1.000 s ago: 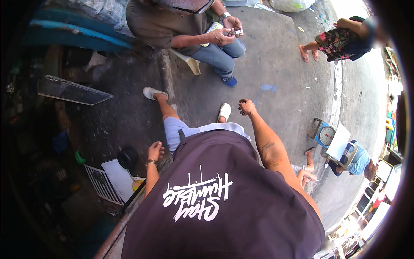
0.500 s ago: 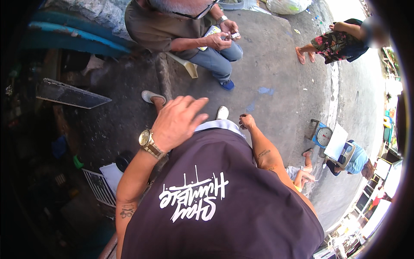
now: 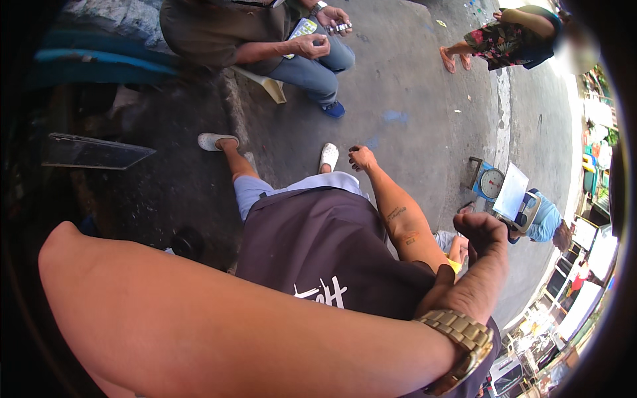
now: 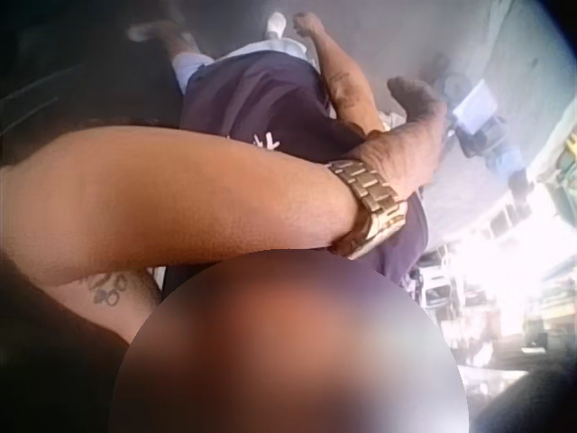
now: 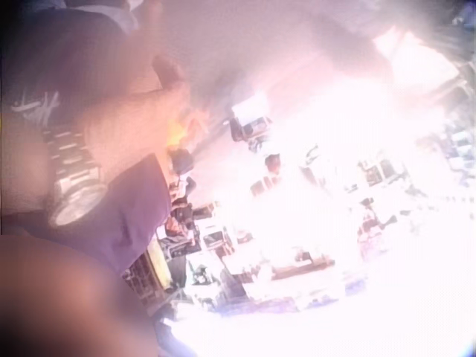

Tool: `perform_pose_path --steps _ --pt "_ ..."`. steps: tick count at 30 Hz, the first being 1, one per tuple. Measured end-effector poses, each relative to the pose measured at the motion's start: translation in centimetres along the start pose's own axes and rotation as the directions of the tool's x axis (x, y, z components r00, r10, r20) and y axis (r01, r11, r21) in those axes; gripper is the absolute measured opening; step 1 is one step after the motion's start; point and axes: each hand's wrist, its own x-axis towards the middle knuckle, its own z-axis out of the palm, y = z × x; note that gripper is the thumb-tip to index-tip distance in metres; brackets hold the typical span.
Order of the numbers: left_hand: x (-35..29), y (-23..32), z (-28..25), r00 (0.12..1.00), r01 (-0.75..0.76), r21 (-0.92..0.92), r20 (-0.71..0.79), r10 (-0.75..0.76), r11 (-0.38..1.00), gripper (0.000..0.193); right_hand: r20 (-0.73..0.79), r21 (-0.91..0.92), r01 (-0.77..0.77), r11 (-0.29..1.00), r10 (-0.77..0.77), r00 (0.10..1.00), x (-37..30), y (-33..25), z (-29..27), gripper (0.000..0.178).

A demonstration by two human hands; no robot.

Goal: The person removes a white panel from a metal frame, places it aside, then uses a screwdriver to remove screws from the frame. They briefly interact with a bystander and continue unscrewing the frame.

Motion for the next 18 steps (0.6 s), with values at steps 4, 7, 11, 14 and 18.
perform_pose_path --steps 4,7,11,14,18 --pt "0.8 -0.6 -0.4 0.995 -0.089 -0.131 0.043 0.095 0.987 0.025 0.019 0.023 -0.010 1.000 0.010 1.000 -1.4 0.3 0.8 0.038" --pt "1.3 -1.5 -0.8 0.984 -0.137 -0.281 0.069 0.163 0.950 0.025 0.021 0.016 -0.038 0.999 0.038 0.999 -2.0 1.2 1.1 0.038" --pt "2.4 -2.4 0.2 0.971 -0.140 -0.603 0.070 0.227 0.785 0.025 0.023 -0.006 -0.076 0.997 0.076 0.997 -1.9 3.1 1.1 0.039" --pt "3.2 -3.6 4.6 0.997 -0.052 -0.775 -0.009 0.071 0.630 0.025 0.040 0.021 -0.002 1.000 0.001 0.999 -1.0 5.2 0.7 0.038" --pt "0.7 -7.5 19.5 0.843 0.223 -0.772 -0.154 -0.516 0.595 0.034 0.059 0.417 0.096 0.904 -0.133 0.989 0.4 7.7 -0.3 0.038"
